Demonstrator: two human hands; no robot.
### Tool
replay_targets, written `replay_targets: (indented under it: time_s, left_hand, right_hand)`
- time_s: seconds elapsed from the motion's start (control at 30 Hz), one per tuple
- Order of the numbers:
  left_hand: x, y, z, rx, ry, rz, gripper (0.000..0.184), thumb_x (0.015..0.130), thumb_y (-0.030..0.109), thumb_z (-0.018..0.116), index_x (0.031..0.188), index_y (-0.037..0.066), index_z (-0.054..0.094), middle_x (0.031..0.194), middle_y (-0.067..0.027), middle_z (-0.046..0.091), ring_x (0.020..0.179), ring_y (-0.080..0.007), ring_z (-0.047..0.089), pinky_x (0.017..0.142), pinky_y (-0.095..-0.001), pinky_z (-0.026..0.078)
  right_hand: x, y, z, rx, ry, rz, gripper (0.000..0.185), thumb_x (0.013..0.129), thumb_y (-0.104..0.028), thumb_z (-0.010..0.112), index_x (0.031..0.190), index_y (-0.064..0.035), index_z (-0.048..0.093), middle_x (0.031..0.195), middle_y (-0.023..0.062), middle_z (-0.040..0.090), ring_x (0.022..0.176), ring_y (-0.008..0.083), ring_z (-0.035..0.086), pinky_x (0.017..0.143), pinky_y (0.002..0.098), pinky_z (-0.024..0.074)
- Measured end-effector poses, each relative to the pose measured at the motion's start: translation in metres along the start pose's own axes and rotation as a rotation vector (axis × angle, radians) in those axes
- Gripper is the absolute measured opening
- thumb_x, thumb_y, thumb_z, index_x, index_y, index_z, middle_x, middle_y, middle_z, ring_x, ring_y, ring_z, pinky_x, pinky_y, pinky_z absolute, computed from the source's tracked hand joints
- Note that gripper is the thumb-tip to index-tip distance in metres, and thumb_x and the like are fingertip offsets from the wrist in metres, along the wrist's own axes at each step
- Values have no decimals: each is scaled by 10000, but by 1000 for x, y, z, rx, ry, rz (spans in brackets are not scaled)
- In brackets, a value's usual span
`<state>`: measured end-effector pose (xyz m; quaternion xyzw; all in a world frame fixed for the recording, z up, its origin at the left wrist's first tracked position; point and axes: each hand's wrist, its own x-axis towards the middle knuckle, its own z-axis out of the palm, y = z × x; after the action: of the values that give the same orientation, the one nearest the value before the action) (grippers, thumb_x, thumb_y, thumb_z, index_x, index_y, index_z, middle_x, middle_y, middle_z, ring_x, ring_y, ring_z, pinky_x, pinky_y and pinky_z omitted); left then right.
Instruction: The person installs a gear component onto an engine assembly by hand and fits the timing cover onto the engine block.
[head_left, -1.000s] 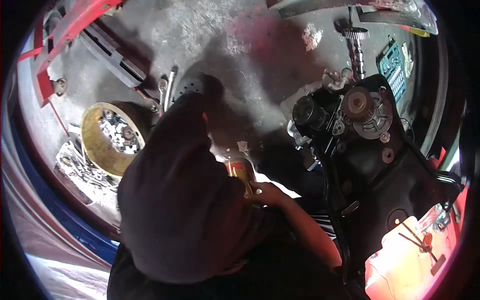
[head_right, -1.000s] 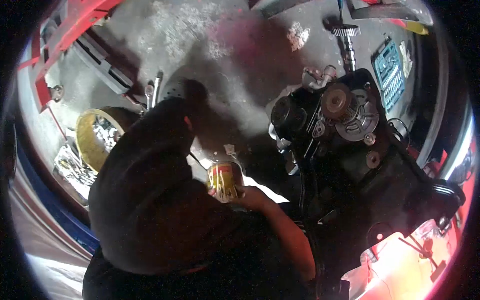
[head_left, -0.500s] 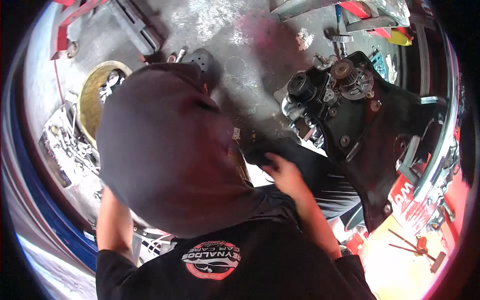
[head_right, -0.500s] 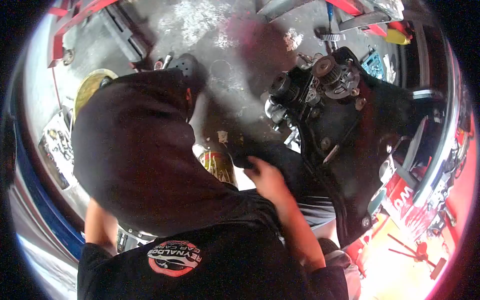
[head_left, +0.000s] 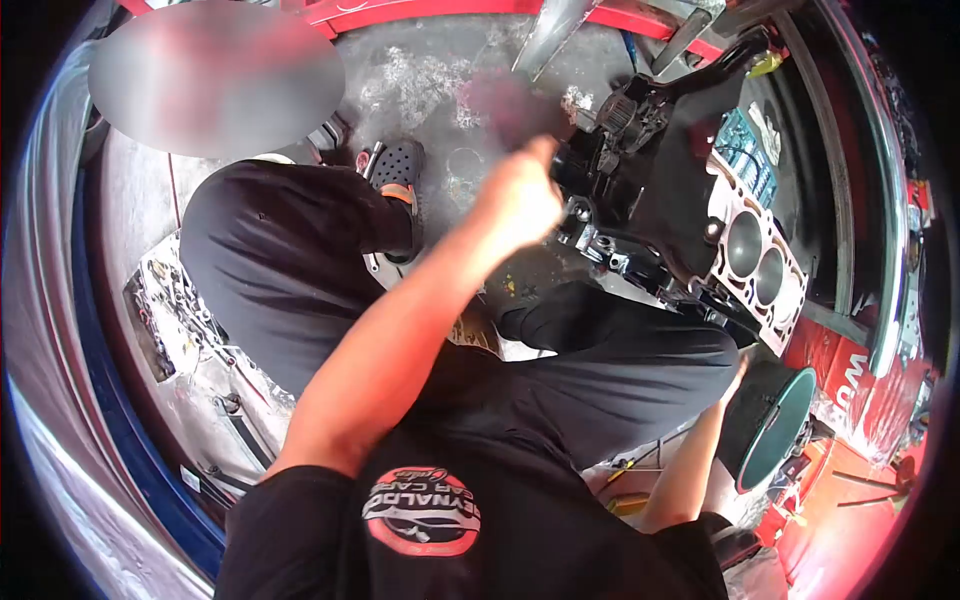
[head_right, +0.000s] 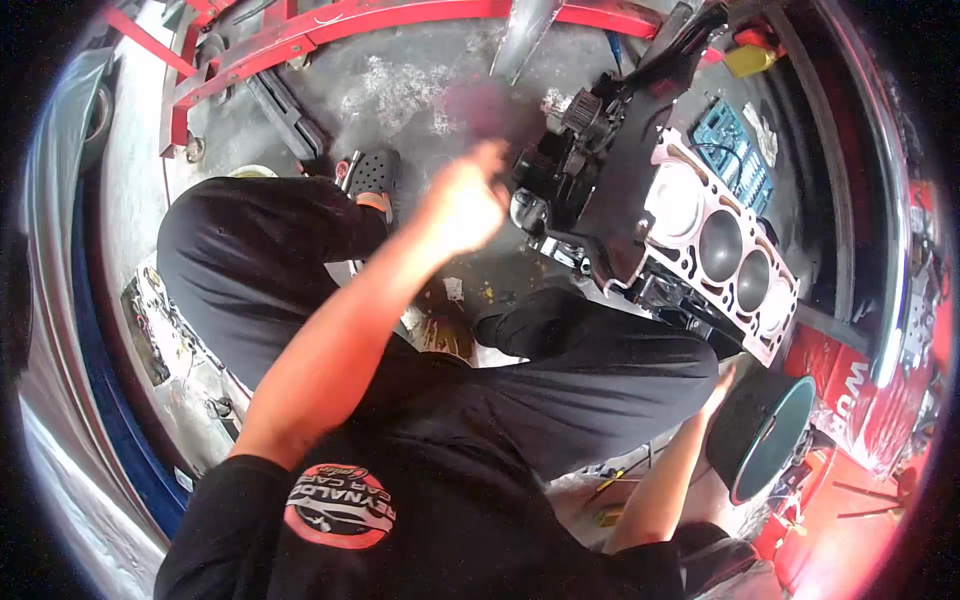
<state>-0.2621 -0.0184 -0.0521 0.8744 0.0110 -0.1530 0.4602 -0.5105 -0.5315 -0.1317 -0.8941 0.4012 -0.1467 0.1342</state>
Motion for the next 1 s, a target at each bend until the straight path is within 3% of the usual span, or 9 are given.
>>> replay_targets:
  time_s: [0.07,0.17,0.2,0.4,0.7,0.8,0.83,1.0]
  left_hand:
    - [-15,5,26,-42,-129,232,506,851,99,616,1331,-4,493,1280,-251,563,1187,-373,549,1059,-409,423]
    - [-25,5,64,-69,43,407,499,828,208,695,1262,1,562,1319,-212,541,1265,-374,470,1069,-437,397]
    - [-25,2,72,-63,100,426,412,845,209,677,1199,9,609,1276,-210,564,1226,-380,496,1045,-442,414]
    - [-22,-3,74,10,129,475,318,843,139,644,1142,32,644,1209,-195,602,1182,-366,535,996,-428,460]
    - [-36,5,66,109,53,479,410,748,77,654,1157,48,637,1182,-176,616,1133,-344,561,962,-427,486]
    - [-53,2,69,145,84,502,442,742,77,667,1177,15,611,1221,-167,588,1138,-344,547,988,-427,468]
    - [-58,2,70,139,88,465,464,748,79,672,1199,6,595,1247,-173,575,1166,-346,537,1019,-426,450]
    - [-62,-5,74,114,159,475,464,782,96,655,1233,17,578,1269,-174,573,1211,-344,524,1022,-418,451]
  right_hand:
    - [7,-16,7,-196,-87,88,684,893,-457,644,1305,71,507,1168,183,640,1059,272,609,926,370,478]
    - [16,-24,10,-337,-162,132,665,894,-452,639,1279,75,513,1165,194,640,1059,290,611,924,381,481]
    - [21,-24,10,-361,-171,135,658,895,-451,637,1270,76,516,1164,198,640,1059,296,611,923,384,482]
    - [38,-27,17,-482,-233,135,624,897,-441,628,1218,84,528,1159,220,641,1059,334,616,919,406,488]
    - [53,-32,18,-580,-307,119,578,901,-427,614,1140,95,548,1152,253,642,1058,390,622,914,439,498]
    - [58,-45,14,-615,-341,116,566,903,-423,609,1114,99,554,1149,264,642,1058,408,624,912,450,501]
    - [57,-38,16,-569,-268,65,411,893,-350,602,1005,44,574,1104,285,654,960,464,645,827,481,527]
    - [67,-26,20,-596,-286,18,397,888,-332,605,1016,43,587,1078,280,663,939,460,651,815,475,528]
